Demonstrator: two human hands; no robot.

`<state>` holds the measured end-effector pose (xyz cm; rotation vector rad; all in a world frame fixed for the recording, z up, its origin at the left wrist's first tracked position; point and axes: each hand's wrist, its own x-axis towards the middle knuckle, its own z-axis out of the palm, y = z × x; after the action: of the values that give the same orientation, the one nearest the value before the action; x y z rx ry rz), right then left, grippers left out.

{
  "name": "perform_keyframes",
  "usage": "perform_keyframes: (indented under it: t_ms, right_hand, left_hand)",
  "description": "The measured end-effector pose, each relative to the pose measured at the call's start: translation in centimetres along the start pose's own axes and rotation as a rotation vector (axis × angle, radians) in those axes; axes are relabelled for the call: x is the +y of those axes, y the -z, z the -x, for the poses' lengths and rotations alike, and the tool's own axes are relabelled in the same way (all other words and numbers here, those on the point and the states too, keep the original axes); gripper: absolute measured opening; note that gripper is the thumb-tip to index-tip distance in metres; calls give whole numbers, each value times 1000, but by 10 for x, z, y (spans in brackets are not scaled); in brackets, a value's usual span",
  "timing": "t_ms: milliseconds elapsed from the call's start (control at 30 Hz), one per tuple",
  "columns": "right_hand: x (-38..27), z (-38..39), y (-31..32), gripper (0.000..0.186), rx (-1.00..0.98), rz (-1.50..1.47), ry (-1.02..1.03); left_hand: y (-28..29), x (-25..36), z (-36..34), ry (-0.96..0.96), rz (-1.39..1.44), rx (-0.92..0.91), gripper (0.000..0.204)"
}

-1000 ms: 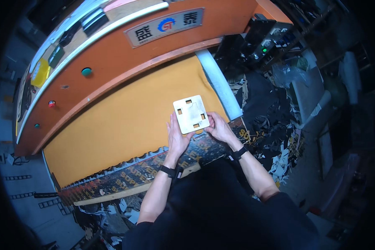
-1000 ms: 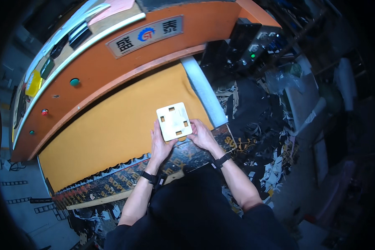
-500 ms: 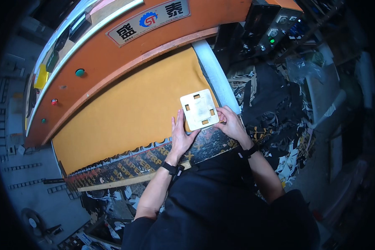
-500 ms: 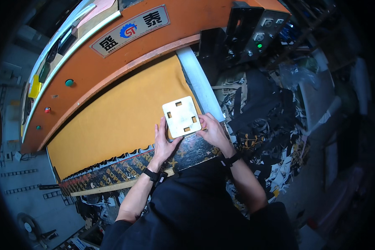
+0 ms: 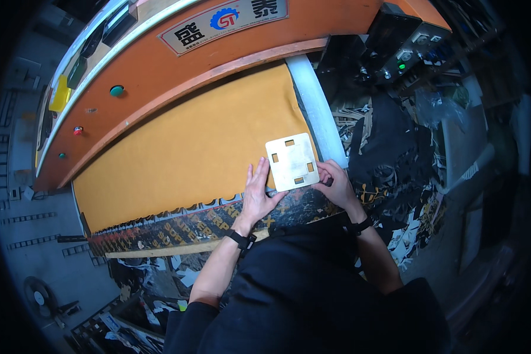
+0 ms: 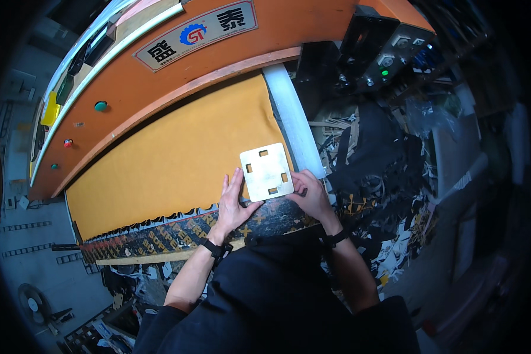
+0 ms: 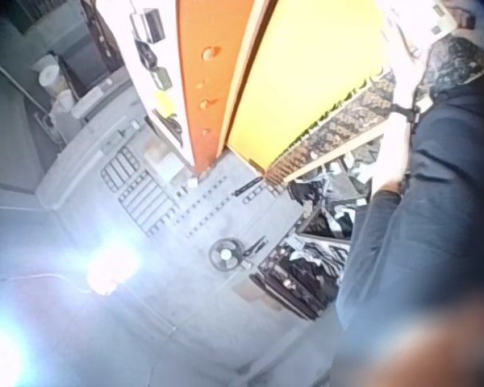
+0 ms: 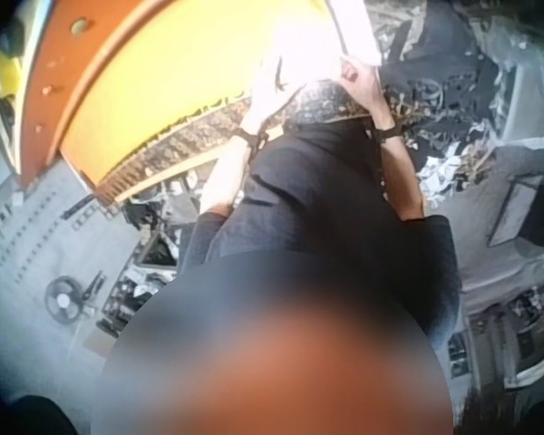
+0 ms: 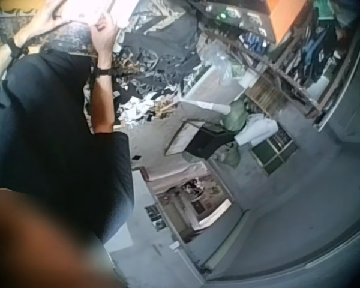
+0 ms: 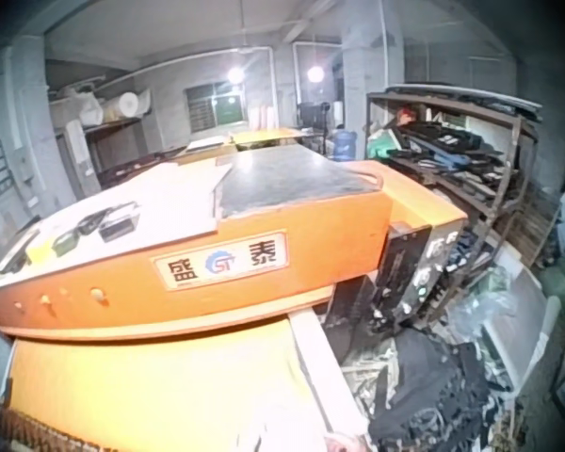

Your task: Using an industrial die-cutting press to cut specific shapes out of a large sheet of leather.

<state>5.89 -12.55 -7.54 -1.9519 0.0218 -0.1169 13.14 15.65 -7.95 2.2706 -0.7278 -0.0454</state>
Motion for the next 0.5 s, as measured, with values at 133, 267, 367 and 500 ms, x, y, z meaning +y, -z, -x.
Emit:
perform_keyframes:
  t_ms: [133, 267, 367, 500]
  right_hand:
    - [-3, -3, 2, 67, -8, 22, 52]
    - [-1, -4, 4, 68, -6, 51, 48]
    - [-4, -10, 6, 68, -20, 58, 31]
    - [-12, -22, 8, 69, -30, 51, 22]
  left_hand:
    - [-2, -2, 0, -11, -1, 18, 108]
    - [-4, 0, -2, -18, 15, 28, 107]
    - [-2, -1, -5, -28, 13, 42, 106]
    - [4, -1, -16, -33, -1, 41, 104]
